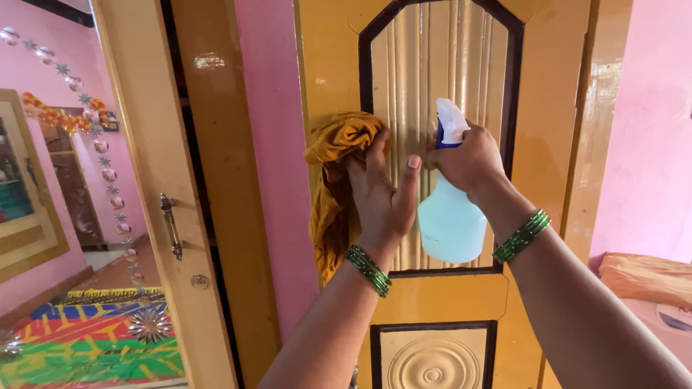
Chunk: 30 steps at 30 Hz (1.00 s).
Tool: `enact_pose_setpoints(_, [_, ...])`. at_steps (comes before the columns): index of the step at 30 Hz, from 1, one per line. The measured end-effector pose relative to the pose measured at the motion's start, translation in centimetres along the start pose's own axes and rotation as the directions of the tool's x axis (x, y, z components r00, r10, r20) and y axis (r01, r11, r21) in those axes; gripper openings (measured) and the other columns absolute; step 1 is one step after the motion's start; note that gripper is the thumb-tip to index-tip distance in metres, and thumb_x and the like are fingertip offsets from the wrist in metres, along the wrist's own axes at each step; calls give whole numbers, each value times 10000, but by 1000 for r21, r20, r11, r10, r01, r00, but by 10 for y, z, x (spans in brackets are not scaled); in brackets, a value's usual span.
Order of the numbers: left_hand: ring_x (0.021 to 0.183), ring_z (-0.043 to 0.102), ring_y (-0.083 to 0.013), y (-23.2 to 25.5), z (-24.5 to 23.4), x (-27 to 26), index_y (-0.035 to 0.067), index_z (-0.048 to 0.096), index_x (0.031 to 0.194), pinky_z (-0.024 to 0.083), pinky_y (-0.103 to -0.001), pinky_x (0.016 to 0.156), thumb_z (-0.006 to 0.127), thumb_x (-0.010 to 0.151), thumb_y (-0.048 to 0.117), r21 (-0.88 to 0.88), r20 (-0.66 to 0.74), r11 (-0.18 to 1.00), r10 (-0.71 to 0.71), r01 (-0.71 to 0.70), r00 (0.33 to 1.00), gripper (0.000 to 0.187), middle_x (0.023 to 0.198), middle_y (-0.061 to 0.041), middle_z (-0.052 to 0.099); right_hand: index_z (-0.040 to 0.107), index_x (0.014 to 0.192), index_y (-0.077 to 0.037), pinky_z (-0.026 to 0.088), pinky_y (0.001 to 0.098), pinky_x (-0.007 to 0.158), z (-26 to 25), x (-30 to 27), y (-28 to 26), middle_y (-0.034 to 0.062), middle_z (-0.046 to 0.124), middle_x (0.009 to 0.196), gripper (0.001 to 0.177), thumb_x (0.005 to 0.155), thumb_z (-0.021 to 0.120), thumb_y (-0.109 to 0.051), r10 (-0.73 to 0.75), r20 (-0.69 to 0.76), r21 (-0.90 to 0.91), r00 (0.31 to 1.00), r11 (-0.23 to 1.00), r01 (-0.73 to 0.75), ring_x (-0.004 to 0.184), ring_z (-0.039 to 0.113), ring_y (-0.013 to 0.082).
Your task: The person sprays a yellow door with a blue spray bottle and wipes it with a yellow cloth. They clean the door's panels, frame, and handle area repeatedly.
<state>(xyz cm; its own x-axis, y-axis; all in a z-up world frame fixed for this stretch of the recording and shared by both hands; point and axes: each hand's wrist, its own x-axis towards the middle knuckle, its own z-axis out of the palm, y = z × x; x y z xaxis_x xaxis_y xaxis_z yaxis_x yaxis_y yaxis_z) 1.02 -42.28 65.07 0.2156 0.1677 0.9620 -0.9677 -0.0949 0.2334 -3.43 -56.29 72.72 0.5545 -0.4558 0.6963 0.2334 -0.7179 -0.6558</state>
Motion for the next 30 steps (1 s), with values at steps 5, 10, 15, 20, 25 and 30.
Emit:
enact_pose_setpoints(5, [1396, 439, -456, -1, -1, -4, 24, 487, 1510, 337, -532, 1196, 526, 1015, 587, -35, 39, 999, 8, -7, 999, 751, 1469, -336, 455, 704, 1046, 43, 574, 381, 767, 1, 2, 9, 180, 739, 963, 481, 641, 851, -173, 88, -67, -1, 994, 996, -89, 859, 729, 271])
enact_pose_setpoints(10, [1423, 374, -474, -4, -4, -1, 34, 449, 1533, 289, -561, 1186, 555, 965, 619, -2, 117, 999, -52, 53, 992, 823, 1496, -337, 461, 712, 1046, 51, 584, 418, 734, -11, 27, 17, 184, 738, 960, 494, 635, 868, -175, 104, -129, 3, 986, 994, -105, 836, 729, 281])
enact_pose_setpoints(15, [1424, 396, -453, -3, -4, -2, 56, 438, 1542, 307, -559, 1196, 562, 951, 623, 10, 100, 1000, -29, 28, 995, 829, 1495, -314, 474, 673, 1083, 24, 590, 424, 697, -41, 73, 1, 169, 724, 1017, 543, 601, 861, -143, 14, -206, 82, 978, 997, 4, 881, 712, 265])
enact_pose_setpoints(20, [1430, 381, -461, -1, -3, -5, 71, 440, 1546, 309, -565, 1187, 564, 941, 634, -28, 89, 997, -70, 73, 994, 836, 1513, -330, 399, 705, 1139, -19, 571, 460, 797, -45, 79, -20, 186, 713, 1093, 574, 640, 851, -259, -69, -78, -324, 995, 945, 40, 938, 700, 333])
enact_pose_setpoints(25, [1493, 239, -524, -4, -5, -5, 74, 438, 1548, 200, -627, 1200, 509, 959, 632, -43, 135, 990, -129, 136, 982, 815, 1572, -281, 434, 742, 1126, -8, 580, 433, 881, -5, 36, -6, 189, 739, 1088, 570, 727, 790, -411, 36, 176, -433, 984, 900, 44, 995, 721, 316])
enact_pose_setpoints(30, [1497, 256, -526, -7, -5, -13, 61, 458, 1540, 197, -609, 1233, 489, 1016, 580, -65, 100, 992, -105, 112, 989, 738, 1569, -295, 457, 702, 1180, -11, 607, 406, 883, 24, -12, 5, 188, 758, 1078, 683, 760, 768, -545, 120, 347, -509, 930, 857, 79, 981, 748, 295])
